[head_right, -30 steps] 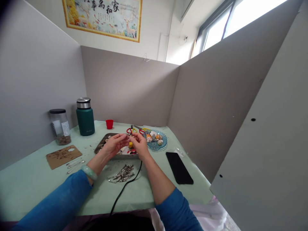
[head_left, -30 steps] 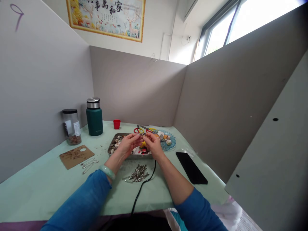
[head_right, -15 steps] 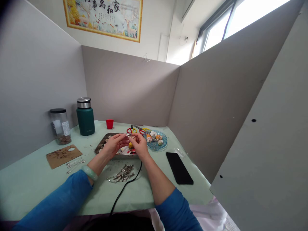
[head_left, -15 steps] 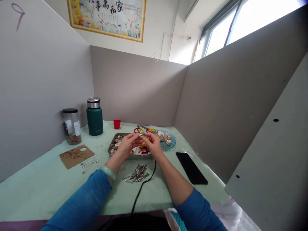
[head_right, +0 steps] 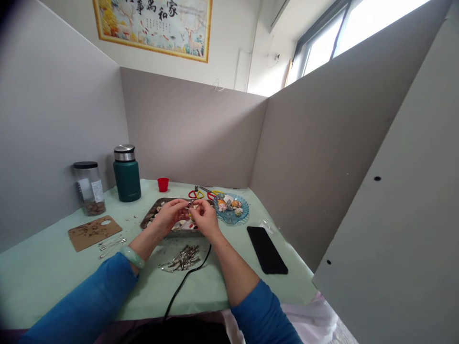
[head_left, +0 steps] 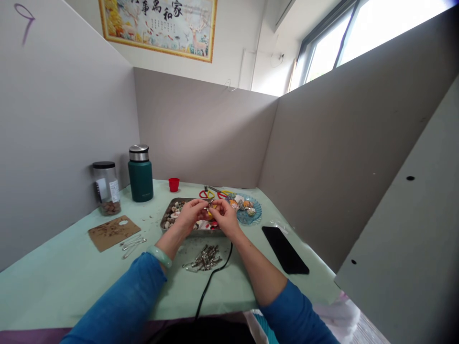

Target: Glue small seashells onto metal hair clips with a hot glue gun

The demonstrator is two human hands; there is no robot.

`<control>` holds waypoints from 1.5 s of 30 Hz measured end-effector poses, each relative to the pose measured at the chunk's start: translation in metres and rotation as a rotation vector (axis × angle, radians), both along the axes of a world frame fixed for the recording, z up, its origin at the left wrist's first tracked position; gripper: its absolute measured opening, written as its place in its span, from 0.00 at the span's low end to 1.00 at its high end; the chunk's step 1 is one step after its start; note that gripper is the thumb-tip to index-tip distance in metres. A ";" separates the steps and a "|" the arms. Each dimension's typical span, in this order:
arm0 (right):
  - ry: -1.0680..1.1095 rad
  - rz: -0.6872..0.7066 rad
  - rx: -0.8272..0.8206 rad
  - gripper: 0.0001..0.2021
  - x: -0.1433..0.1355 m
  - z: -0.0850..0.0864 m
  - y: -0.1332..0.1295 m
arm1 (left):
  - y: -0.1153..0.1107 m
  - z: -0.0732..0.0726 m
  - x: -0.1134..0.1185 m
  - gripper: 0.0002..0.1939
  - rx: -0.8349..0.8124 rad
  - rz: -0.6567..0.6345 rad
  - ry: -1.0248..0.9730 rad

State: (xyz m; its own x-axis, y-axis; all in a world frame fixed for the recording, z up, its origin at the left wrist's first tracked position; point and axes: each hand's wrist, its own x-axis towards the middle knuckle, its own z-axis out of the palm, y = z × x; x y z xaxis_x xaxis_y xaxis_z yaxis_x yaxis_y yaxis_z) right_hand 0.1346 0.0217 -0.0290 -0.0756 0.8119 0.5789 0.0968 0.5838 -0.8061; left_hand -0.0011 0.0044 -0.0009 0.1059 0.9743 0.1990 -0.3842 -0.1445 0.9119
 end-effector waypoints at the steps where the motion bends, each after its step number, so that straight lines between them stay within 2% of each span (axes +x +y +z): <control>1: 0.007 -0.005 -0.006 0.13 0.000 0.001 0.000 | 0.000 0.000 0.000 0.13 0.002 0.005 0.008; 13: -0.091 -0.078 0.020 0.11 0.000 0.003 -0.003 | 0.004 -0.001 -0.006 0.12 0.003 0.022 0.126; 30: -0.082 -0.039 0.002 0.12 0.001 0.000 0.000 | 0.001 0.005 -0.012 0.13 0.029 0.020 0.253; 36: 0.014 0.042 -0.054 0.17 0.002 -0.001 0.003 | 0.001 0.007 -0.013 0.14 0.027 0.022 0.286; 45: 0.214 0.190 -0.201 0.19 0.004 0.008 -0.002 | 0.006 0.003 -0.015 0.15 0.061 -0.002 0.210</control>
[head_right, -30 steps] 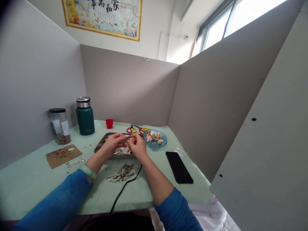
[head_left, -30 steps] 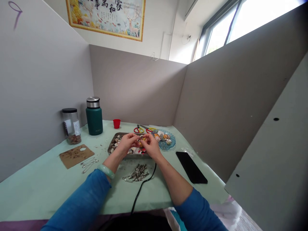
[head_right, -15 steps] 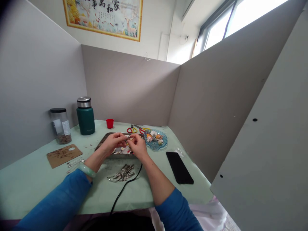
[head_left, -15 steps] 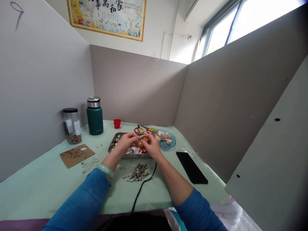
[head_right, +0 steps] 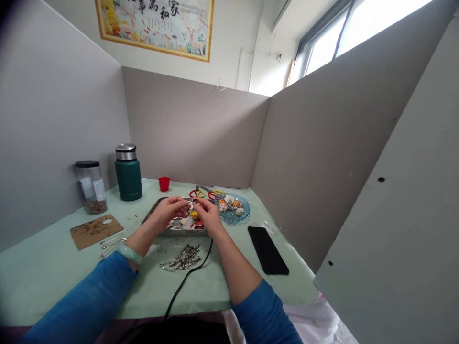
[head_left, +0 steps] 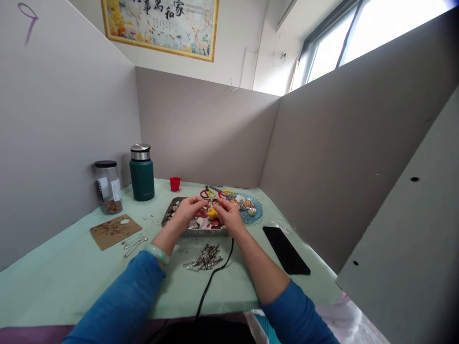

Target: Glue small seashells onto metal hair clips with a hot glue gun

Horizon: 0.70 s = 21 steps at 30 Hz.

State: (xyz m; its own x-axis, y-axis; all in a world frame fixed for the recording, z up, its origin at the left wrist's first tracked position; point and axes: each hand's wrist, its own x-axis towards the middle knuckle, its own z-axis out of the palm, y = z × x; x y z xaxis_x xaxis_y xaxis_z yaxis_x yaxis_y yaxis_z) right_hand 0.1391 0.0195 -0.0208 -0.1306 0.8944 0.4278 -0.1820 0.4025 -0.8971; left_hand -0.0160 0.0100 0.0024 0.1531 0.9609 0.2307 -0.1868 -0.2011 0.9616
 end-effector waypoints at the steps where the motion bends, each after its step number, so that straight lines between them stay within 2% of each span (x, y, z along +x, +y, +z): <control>1: 0.005 0.009 -0.010 0.19 0.000 0.001 -0.001 | 0.000 0.000 0.000 0.15 0.000 -0.001 -0.002; 9: -0.004 0.014 -0.041 0.20 -0.001 0.004 -0.005 | -0.002 0.000 0.002 0.15 0.005 0.001 0.022; 21: -0.118 -0.069 0.101 0.17 -0.002 -0.006 0.004 | -0.006 0.002 0.004 0.14 -0.012 0.000 0.020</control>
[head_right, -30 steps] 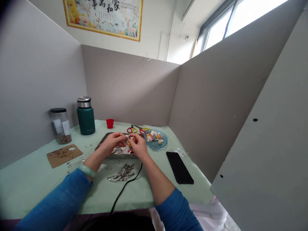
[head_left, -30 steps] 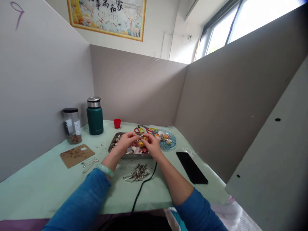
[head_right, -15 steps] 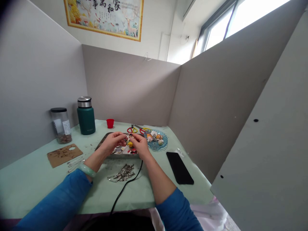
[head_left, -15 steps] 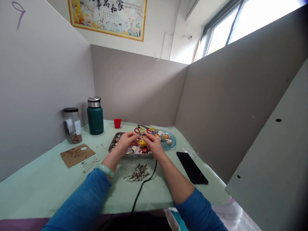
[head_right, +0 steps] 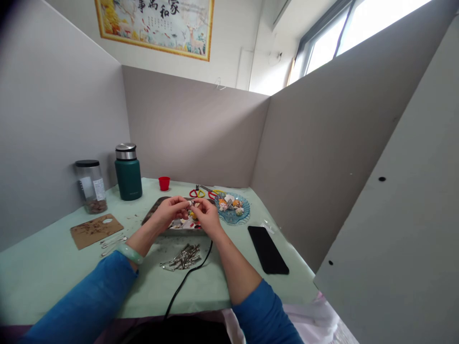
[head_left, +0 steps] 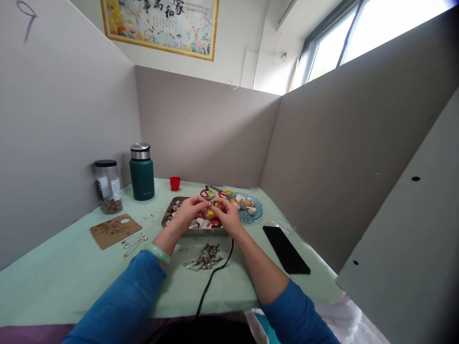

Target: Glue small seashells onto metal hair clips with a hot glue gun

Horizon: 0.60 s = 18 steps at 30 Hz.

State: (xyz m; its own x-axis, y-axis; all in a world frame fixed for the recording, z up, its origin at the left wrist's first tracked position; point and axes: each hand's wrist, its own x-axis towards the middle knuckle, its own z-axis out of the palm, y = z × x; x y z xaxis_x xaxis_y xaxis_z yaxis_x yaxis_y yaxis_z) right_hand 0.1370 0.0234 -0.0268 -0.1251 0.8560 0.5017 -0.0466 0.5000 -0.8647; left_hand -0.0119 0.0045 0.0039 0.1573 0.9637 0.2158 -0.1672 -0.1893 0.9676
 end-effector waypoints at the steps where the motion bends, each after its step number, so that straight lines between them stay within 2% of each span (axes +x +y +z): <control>1: -0.022 -0.006 0.012 0.17 0.000 0.000 -0.001 | 0.000 0.000 0.000 0.14 0.006 -0.008 -0.005; 9: -0.054 -0.047 0.066 0.17 -0.001 0.000 -0.003 | 0.001 -0.001 0.002 0.13 0.150 -0.001 -0.005; 13: -0.031 -0.051 0.075 0.17 -0.001 -0.001 -0.001 | 0.002 -0.001 0.004 0.14 0.250 0.045 -0.002; 18: -0.018 -0.076 0.085 0.16 0.000 0.000 -0.003 | 0.000 0.001 0.005 0.14 0.242 0.101 0.049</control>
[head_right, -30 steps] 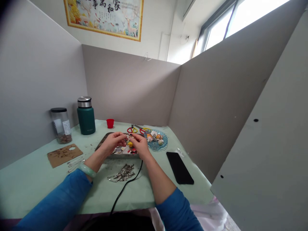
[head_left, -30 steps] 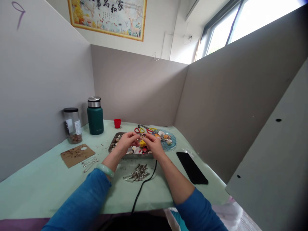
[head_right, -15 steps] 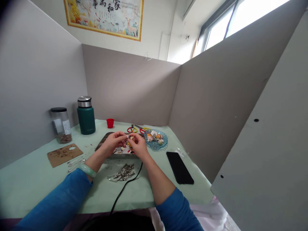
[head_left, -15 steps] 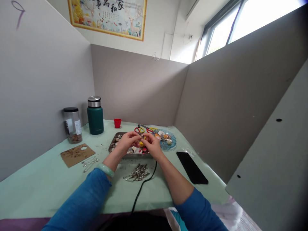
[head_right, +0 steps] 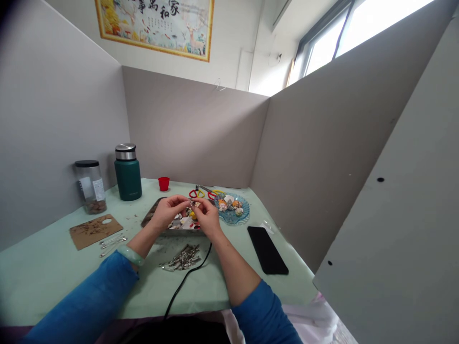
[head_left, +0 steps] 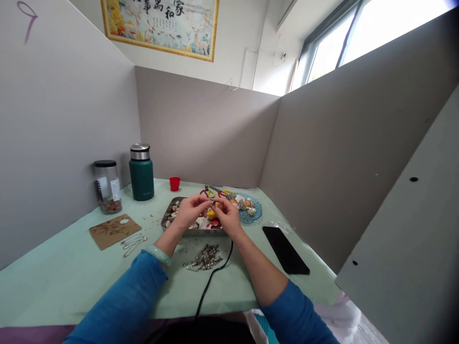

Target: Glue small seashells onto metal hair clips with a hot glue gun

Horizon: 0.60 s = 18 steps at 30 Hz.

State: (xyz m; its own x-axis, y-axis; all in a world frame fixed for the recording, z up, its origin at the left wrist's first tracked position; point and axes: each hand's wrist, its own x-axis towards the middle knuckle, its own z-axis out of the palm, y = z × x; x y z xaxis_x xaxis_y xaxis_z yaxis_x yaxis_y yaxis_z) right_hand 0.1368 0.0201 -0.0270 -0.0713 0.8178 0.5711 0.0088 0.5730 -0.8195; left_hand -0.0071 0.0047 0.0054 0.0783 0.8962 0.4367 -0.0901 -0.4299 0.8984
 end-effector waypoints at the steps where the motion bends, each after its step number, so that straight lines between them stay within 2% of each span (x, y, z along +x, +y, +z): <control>1: -0.004 -0.008 0.001 0.16 0.000 0.000 -0.001 | -0.001 0.001 0.000 0.14 -0.009 0.002 0.006; 7: -0.037 -0.035 0.008 0.16 -0.001 0.000 -0.003 | -0.003 0.003 -0.002 0.15 -0.028 -0.021 0.019; 12: -0.105 -0.079 0.081 0.15 0.001 -0.001 -0.004 | -0.003 0.002 -0.002 0.15 -0.019 0.013 0.042; 18: -0.149 -0.151 0.157 0.13 0.001 0.000 -0.007 | -0.003 0.001 -0.002 0.15 -0.021 -0.017 0.039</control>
State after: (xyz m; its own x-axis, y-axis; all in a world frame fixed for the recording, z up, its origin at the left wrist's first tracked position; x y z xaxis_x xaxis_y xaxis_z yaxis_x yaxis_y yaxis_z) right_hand 0.1373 0.0134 -0.0272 -0.0477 0.7279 0.6840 0.2174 0.6760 -0.7041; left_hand -0.0091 0.0020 0.0066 0.1101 0.9035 0.4142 -0.0616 -0.4097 0.9101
